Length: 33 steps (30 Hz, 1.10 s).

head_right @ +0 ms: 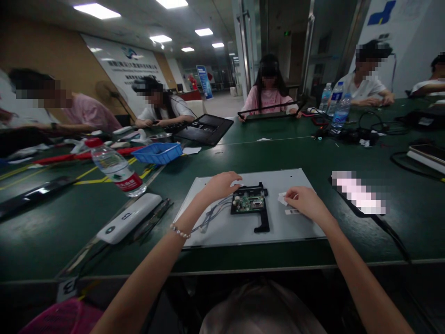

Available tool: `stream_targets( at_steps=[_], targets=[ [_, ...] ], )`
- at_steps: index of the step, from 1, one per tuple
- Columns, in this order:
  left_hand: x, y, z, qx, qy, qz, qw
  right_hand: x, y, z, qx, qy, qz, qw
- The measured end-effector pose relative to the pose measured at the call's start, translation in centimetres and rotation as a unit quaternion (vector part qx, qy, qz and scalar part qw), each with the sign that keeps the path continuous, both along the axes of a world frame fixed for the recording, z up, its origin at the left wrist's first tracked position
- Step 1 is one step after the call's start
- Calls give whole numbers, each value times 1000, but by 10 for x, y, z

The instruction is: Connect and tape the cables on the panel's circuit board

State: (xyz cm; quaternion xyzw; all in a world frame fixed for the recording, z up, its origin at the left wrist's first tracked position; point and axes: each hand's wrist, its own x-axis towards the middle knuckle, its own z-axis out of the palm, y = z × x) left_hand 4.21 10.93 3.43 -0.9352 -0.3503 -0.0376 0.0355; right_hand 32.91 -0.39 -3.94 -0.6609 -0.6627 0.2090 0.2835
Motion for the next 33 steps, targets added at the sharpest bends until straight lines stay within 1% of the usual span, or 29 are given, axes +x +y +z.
stream_targets(
  at_steps=[3, 8, 12, 17, 20, 23, 26, 28, 30, 33],
  targets=[
    [10, 9, -7, 1, 32, 20, 999, 3, 1, -2, 27, -47, -12, 998],
    [12, 18, -14, -4, 54, 31, 998, 6, 2, -6, 42, -68, -31, 996],
    [17, 22, -12, 6, 61, 39, 997, 6, 1, -4, 46, -68, -47, 995],
    [33, 22, -7, 41, 54, 51, 996, 3, -1, 1, 56, -67, -54, 995],
    [43, 22, -9, 40, 62, 50, 996, 1, -1, 2, 57, -68, -46, 995],
    [46, 22, -11, 23, 70, 50, 996, -1, -1, 2, 54, -62, -39, 996],
    [38, 23, -7, 1, 67, 53, 996, -2, -2, 4, 55, -48, -35, 997],
    [24, 23, 0, -10, 60, 63, 996, -2, -2, 5, 56, -42, -37, 997],
    [3, 22, 7, -18, 56, 89, 994, -1, -2, 5, 58, -44, -36, 997],
    [-35, 19, 17, -51, 76, 140, 986, -1, 0, 3, 60, -49, -25, 997]
  ],
)
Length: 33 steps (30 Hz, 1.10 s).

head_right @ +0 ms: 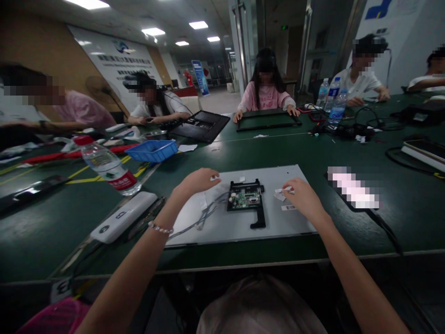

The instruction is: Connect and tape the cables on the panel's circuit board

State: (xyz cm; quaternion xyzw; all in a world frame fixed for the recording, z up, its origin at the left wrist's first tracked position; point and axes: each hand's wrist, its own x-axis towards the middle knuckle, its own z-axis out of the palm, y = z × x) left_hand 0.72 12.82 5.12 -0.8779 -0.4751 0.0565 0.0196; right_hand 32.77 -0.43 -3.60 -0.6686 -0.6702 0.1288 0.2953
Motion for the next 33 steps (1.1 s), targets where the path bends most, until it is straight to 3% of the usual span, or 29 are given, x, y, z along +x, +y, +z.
stream_targets(
  at_steps=[4, 7, 12, 15, 21, 26, 29, 33],
  targets=[
    [-43, -7, 3, -51, 17, 50, 997, -2, 1, -3, 5, -5, 8, 1000],
    [-58, -12, -2, -108, -5, 81, 991, -4, 1, -3, -1, -3, 14, 1000],
    [-53, -12, -13, -87, -41, 95, 991, -7, 0, -3, -4, -7, 20, 1000],
    [-49, -7, -13, -77, -61, 103, 990, -7, -1, -3, 0, -15, 16, 1000],
    [-61, -3, 7, -110, -151, 83, 979, -6, -1, -3, 16, -14, 12, 1000],
    [-70, -18, 21, -143, -266, 44, 952, -6, 1, -3, 58, -20, 7, 998],
    [-64, -30, 14, -157, -268, 46, 949, -20, -3, 5, 104, -10, 19, 994],
    [-57, -39, -8, -138, -224, 87, 961, -65, -18, 22, 143, 4, 66, 988]
  ],
)
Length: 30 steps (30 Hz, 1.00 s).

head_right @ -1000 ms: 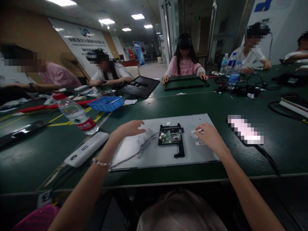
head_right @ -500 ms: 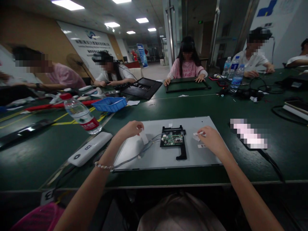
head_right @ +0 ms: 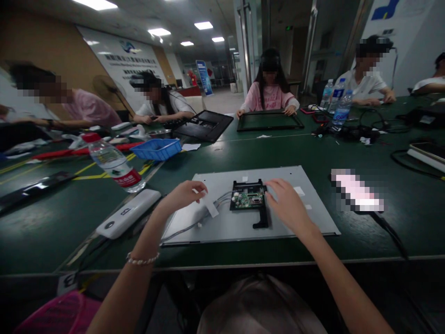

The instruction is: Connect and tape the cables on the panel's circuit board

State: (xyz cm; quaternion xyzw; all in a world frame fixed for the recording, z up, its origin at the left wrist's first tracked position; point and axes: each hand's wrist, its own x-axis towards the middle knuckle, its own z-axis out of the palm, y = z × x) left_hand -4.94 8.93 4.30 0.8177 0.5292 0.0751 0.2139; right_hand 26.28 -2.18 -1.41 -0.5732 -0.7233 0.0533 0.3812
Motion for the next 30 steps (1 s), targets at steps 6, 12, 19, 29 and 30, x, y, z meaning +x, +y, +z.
stream_targets(
  at_steps=[6, 12, 19, 29, 30],
  targets=[
    [1, -22, -14, 97, 73, 61, 991, -77, -15, 18, 20, -55, 109, 992],
    [14, -62, -19, 230, 31, 44, 972, -122, -11, 9, 38, -151, 203, 967],
    [27, -84, -50, 179, 48, 76, 980, -131, -12, -8, 39, -188, 201, 961],
    [30, -95, -57, 198, 99, 117, 968, -132, -17, -7, 18, -167, 194, 967],
    [31, -95, -57, 198, 106, 129, 966, -132, -18, -7, 12, -163, 193, 967]
  ],
)
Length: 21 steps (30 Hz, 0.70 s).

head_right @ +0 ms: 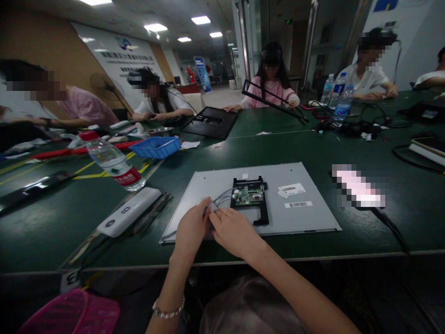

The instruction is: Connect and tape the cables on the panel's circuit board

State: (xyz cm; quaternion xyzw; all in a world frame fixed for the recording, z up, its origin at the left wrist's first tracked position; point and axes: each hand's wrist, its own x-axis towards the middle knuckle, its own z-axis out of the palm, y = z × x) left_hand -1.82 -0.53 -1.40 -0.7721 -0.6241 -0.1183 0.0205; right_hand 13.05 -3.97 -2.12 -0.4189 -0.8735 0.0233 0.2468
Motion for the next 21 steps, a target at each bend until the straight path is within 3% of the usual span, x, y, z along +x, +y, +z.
stream_targets(
  at_steps=[6, 15, 18, 21],
  targets=[
    [6, 5, 3, -6, 27, 48, 998, -3, -9, -2, -27, 6, -24, 999],
    [13, 1, 7, 12, 59, 37, 998, -4, -19, 4, -37, 18, -36, 998],
    [12, -1, 7, 16, 63, 20, 998, 10, -23, 14, -45, 25, -30, 998],
    [12, 0, 7, 23, 53, 18, 998, 46, -22, 24, -56, 50, -51, 996]
  ],
)
